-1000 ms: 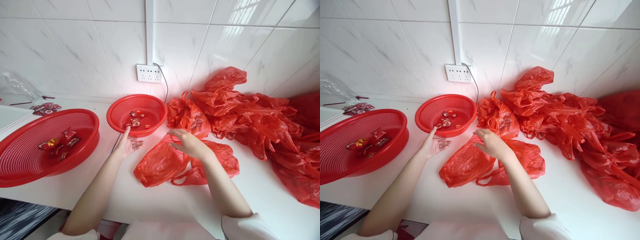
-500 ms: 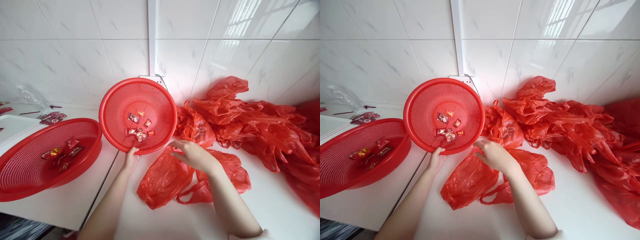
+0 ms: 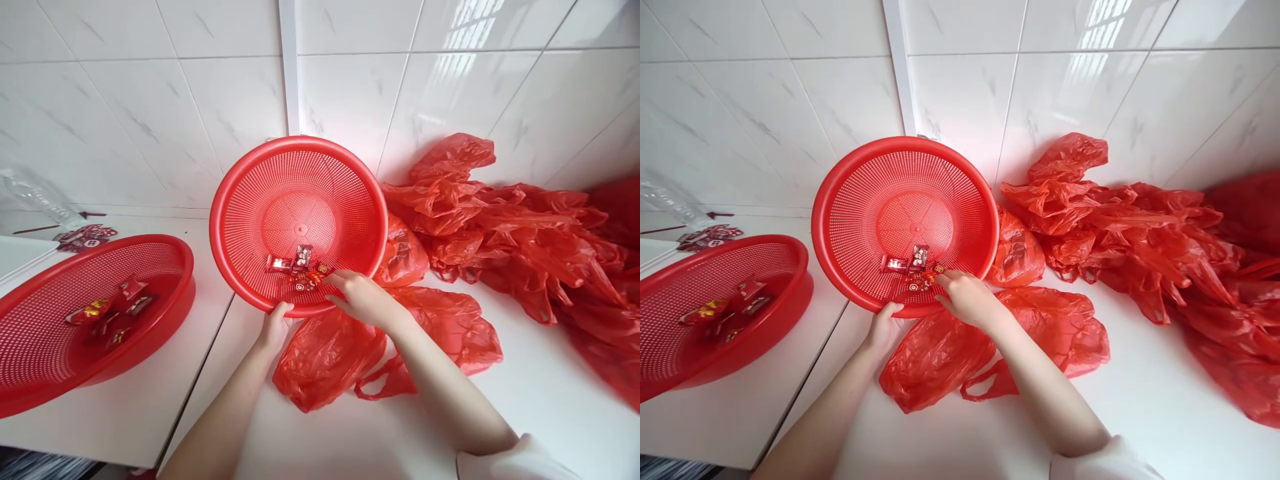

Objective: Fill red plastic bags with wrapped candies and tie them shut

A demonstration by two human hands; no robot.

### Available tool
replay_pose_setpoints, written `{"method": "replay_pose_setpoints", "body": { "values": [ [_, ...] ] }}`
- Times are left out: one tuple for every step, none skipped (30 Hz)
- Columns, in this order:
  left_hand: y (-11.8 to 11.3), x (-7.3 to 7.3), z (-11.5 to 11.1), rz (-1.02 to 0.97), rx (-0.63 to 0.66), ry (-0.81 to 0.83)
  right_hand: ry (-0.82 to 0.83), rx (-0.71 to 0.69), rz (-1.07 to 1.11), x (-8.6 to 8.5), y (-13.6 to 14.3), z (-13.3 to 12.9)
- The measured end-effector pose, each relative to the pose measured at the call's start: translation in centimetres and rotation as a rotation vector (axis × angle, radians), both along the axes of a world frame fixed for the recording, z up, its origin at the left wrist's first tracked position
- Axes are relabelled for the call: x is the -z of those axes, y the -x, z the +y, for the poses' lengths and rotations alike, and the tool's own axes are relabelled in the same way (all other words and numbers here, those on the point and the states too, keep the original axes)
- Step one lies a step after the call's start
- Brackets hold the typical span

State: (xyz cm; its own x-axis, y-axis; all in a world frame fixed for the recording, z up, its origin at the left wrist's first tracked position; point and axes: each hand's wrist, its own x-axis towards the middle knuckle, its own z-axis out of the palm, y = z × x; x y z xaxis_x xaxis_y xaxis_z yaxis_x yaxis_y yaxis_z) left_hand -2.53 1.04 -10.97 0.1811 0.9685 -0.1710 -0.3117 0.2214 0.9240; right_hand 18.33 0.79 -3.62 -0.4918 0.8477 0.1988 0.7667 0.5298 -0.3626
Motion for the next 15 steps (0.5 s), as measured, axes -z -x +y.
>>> {"method": "replay_pose_setpoints", "body": {
  "values": [
    [-0.1, 0.1, -0.1, -0.008, 0.014, 0.012, -0.001, 0.018, 0.000, 0.3, 0.2, 0.1],
    [-0.2, 0.2, -0.2, -0.009, 0.032, 0.028, 0.002, 0.045, -0.001, 0.7, 0.3, 0.3],
    [-0.3, 0.3, -0.3, 0.000, 0.045, 0.043, 0.008, 0.080, -0.003, 1.0, 0.5, 0.4],
    [-0.4, 0.5, -0.4, 0.014, 0.055, 0.054, 0.015, 0.121, -0.009, 1.3, 0.7, 0.5],
    [-0.5, 0.6, -0.5, 0.026, 0.057, 0.060, 0.022, 0.161, -0.021, 1.6, 0.8, 0.6],
    [-0.6, 0.8, -0.6, 0.029, 0.052, 0.061, 0.027, 0.199, -0.040, 1.9, 1.0, 0.7],
    [-0.8, 1.0, -0.7, 0.016, 0.048, 0.059, 0.030, 0.230, -0.064, 2.1, 1.1, 0.8],
    [-0.9, 1.2, -0.8, -0.014, 0.046, 0.057, 0.032, 0.256, -0.089, 2.3, 1.3, 0.9],
    [-1.1, 1.3, -0.9, -0.052, 0.053, 0.060, 0.033, 0.276, -0.112, 2.4, 1.4, 0.9],
    [-1.2, 1.5, -1.0, -0.092, 0.069, 0.069, 0.033, 0.292, -0.127, 2.6, 1.5, 1.0],
    [-1.3, 1.6, -1.1, -0.128, 0.084, 0.081, 0.035, 0.303, -0.134, 2.7, 1.6, 1.1],
    [-1.4, 1.8, -1.2, -0.158, 0.095, 0.095, 0.041, 0.307, -0.134, 2.8, 1.6, 1.2],
    [-1.5, 1.9, -1.2, -0.181, 0.096, 0.107, 0.052, 0.305, -0.128, 3.0, 1.6, 1.4],
    [-1.5, 1.9, -1.3, -0.198, 0.087, 0.117, 0.066, 0.300, -0.115, 3.1, 1.6, 1.5],
    [-1.5, 2.0, -1.3, -0.209, 0.072, 0.123, 0.079, 0.292, -0.097, 3.3, 1.6, 1.6]
  ]
}}
